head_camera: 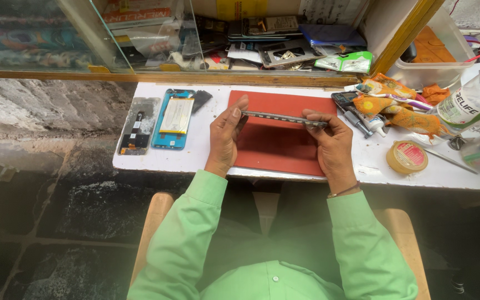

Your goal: The person removes the old battery from a disassembled smartphone using a metal prying tool, then cleans the interior with a cloth and places a new battery into the phone. The person handles the phone, battery, prying tool, and cloth during the process.

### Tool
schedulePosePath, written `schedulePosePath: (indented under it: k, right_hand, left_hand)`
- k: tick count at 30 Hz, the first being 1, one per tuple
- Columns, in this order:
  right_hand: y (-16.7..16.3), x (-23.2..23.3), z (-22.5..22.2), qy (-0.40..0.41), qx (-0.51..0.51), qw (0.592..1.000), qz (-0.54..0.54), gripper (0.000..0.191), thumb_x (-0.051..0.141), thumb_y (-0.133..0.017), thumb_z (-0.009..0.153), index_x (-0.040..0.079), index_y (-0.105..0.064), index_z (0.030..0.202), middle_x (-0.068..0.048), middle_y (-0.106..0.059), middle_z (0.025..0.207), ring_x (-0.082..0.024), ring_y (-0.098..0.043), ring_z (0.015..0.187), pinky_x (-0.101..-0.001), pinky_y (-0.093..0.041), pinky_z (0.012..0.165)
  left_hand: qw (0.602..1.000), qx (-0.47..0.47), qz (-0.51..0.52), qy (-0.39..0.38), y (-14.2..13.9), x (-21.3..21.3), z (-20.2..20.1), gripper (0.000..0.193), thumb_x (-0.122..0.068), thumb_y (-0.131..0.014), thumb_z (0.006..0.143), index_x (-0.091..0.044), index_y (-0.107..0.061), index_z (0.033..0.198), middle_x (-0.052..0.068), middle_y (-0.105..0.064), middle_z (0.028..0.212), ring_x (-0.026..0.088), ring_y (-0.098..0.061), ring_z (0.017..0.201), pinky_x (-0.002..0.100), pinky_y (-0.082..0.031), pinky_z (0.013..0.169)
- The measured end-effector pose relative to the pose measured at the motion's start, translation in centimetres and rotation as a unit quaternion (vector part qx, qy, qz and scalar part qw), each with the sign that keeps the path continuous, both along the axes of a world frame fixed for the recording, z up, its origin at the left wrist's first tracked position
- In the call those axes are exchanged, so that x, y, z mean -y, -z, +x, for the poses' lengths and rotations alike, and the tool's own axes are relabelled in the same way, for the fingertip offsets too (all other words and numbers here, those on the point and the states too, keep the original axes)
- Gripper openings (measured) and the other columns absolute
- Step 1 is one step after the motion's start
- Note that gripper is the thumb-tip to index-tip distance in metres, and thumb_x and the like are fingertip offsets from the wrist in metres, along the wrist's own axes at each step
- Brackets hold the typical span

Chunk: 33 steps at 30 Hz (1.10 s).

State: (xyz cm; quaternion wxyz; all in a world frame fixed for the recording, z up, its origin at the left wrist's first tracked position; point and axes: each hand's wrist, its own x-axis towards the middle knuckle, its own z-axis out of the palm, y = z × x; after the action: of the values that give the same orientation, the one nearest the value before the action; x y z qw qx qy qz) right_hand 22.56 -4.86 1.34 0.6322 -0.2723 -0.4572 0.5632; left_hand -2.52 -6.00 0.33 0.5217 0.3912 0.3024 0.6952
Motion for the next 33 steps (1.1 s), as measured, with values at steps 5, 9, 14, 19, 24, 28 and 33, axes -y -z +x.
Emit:
schedulePosePath:
  k: [5,9,14,19,24,28,33]
  right_hand:
    - [0.4,-0.3,-0.1,0.0,-0.011,1.0,-0.009,0.015,-0.008,-0.065,0.097,-0.001,-0.068,0.11,-0.012,-0.073,0.114,-0.019,-0.071,0.104,-0.034,-0.062,0.095]
    - [1.0,-0.5,0.1,0.007,0.007,1.0,-0.029,0.011,0.0,-0.067,0.099,0.0,-0.067,0.11,-0.008,-0.073,0.103,-0.017,-0.072,0.087,-0.0315,-0.063,0.077]
    - [1.4,-0.7,0.3,0.011,0.008,1.0,-0.021,0.014,0.003,-0.069,0.1,-0.001,-0.066,0.113,-0.006,-0.071,0.1,-0.012,-0.069,0.079,-0.0295,-0.063,0.068]
    - [1.2,-0.8,0.2,0.019,0.002,1.0,-0.023,0.02,0.003,-0.068,0.1,-0.003,-0.066,0.118,-0.006,-0.072,0.099,-0.01,-0.068,0.079,-0.0292,-0.063,0.066]
    - [0.6,-0.4,0.1,0.017,0.001,0.999,-0.039,0.03,0.007,-0.064,0.101,-0.003,-0.062,0.129,-0.007,-0.074,0.104,-0.012,-0.072,0.082,-0.0276,-0.061,0.062]
    - [0.4,-0.4,0.1,0.019,-0.015,0.998,-0.051,0.033,0.012,-0.06,0.104,-0.005,-0.061,0.133,-0.009,-0.074,0.109,-0.015,-0.073,0.085,-0.0291,-0.062,0.061]
    - [0.6,-0.4,0.5,0.002,-0.038,0.999,-0.035,0.038,0.014,-0.052,0.107,-0.009,-0.058,0.137,-0.014,-0.072,0.109,-0.023,-0.073,0.083,-0.0335,-0.062,0.062]
  left_hand:
    - [1.0,-0.005,-0.001,-0.011,0.3,-0.2,0.0,0.038,-0.032,-0.06,0.105,-0.003,-0.07,0.127,0.007,-0.07,0.134,0.014,-0.064,0.117,0.033,-0.053,0.105]
    - [0.999,-0.02,-0.017,-0.028,0.8,-0.6,0.3,0.036,-0.027,-0.06,0.105,-0.001,-0.07,0.128,0.006,-0.075,0.108,0.012,-0.069,0.095,0.031,-0.06,0.083]
    - [0.999,-0.028,-0.022,-0.035,1.1,-0.8,0.4,0.032,-0.019,-0.062,0.104,0.001,-0.07,0.128,0.005,-0.075,0.098,0.008,-0.065,0.078,0.024,-0.056,0.064]
    - [0.999,-0.031,-0.031,-0.024,0.8,-0.4,0.3,0.034,-0.022,-0.062,0.104,0.0,-0.07,0.129,0.005,-0.076,0.097,0.008,-0.065,0.076,0.023,-0.055,0.058]
    - [0.999,-0.031,-0.039,-0.015,0.4,-0.1,0.3,0.039,-0.028,-0.059,0.104,0.0,-0.069,0.128,0.006,-0.076,0.098,0.011,-0.071,0.082,0.026,-0.059,0.061]
    - [1.0,-0.013,-0.025,-0.004,0.5,-0.2,0.3,0.039,-0.028,-0.059,0.105,0.001,-0.068,0.13,0.008,-0.077,0.102,0.014,-0.072,0.086,0.029,-0.061,0.064]
    - [1.0,0.001,-0.029,-0.004,0.7,-0.4,0.3,0.039,-0.023,-0.058,0.104,0.001,-0.064,0.134,0.011,-0.076,0.108,0.016,-0.073,0.09,0.031,-0.063,0.065]
